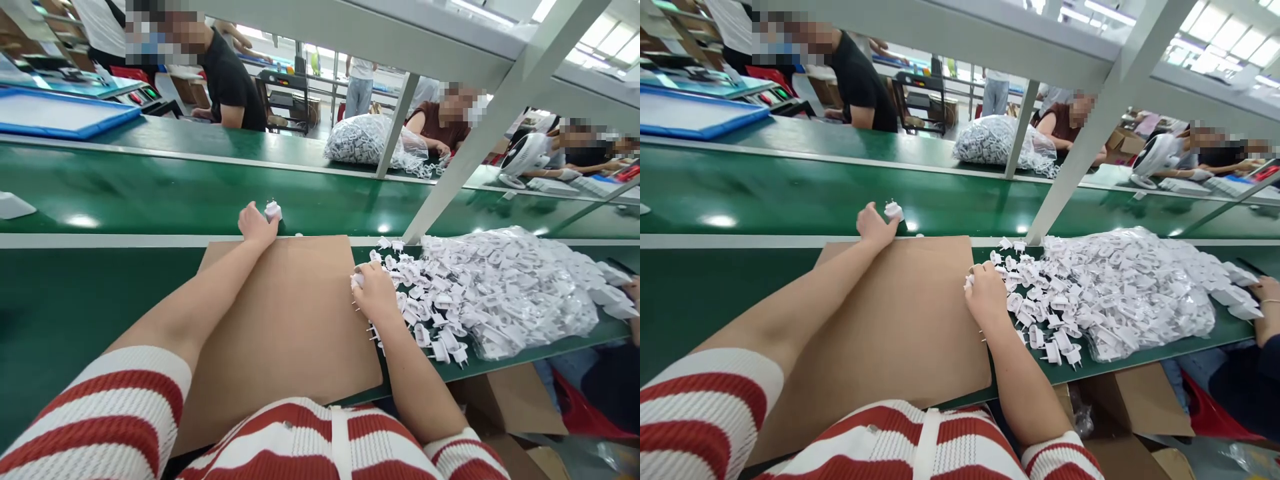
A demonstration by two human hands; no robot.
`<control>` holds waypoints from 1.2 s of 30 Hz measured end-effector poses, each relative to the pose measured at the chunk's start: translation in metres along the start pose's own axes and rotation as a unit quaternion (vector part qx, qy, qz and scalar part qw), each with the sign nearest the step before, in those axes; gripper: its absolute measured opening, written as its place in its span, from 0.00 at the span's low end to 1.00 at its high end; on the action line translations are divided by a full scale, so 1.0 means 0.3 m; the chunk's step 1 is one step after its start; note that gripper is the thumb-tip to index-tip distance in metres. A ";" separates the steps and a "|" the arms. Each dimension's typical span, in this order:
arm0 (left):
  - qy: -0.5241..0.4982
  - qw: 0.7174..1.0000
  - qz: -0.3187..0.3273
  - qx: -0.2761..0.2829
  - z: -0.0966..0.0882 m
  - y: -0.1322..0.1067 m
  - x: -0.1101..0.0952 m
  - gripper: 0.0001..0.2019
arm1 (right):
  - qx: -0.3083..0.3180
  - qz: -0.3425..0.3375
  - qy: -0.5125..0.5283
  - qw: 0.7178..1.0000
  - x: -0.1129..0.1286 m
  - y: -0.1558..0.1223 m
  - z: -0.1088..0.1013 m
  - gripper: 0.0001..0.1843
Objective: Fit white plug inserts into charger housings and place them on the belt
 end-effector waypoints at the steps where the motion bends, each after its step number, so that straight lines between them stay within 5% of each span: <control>1: 0.017 0.999 0.022 -0.023 -0.007 -0.036 -0.001 0.39 | -0.010 -0.009 0.012 1.000 0.002 -0.002 0.002 0.18; 3: 0.051 0.994 0.098 -0.015 -0.016 -0.128 -0.009 0.43 | -0.032 -0.040 0.050 0.997 0.007 -0.005 0.009 0.18; 6: 0.101 0.962 0.209 0.142 -0.015 -0.278 -0.016 0.46 | -0.051 -0.085 0.155 0.983 0.018 -0.013 0.026 0.16; 9: 0.158 0.921 0.246 0.258 -0.024 -0.371 -0.006 0.49 | -0.046 -0.095 0.250 0.962 0.032 -0.025 0.046 0.16; 17: 0.178 0.896 0.266 0.309 -0.068 -0.407 0.023 0.48 | -0.103 -0.089 0.334 0.933 0.060 -0.044 0.045 0.27; 22: -0.058 0.931 0.208 0.293 -0.123 -0.496 -0.055 0.33 | -0.090 -0.038 0.417 0.904 0.068 -0.035 0.056 0.25; 25: -0.305 0.857 0.112 0.400 -0.157 -0.566 -0.111 0.25 | -0.066 -0.002 0.460 0.885 0.079 -0.034 0.068 0.26; 28: -0.401 0.773 0.031 0.490 -0.161 -0.605 -0.129 0.24 | -0.059 -0.010 0.475 0.878 0.091 -0.041 0.080 0.27; 36: -0.469 0.725 -0.073 0.500 -0.111 -0.607 -0.086 0.20 | -0.059 -0.050 0.381 0.921 0.091 -0.050 0.061 0.25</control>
Point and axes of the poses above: each hand's wrist, its own y-axis towards the middle knuckle, its own z-axis out of the palm, x = y × z, the point moved 2 cm from there along y, towards the middle knuckle, and after that the axes turned 2 degrees about y, right-handed, at the moved point
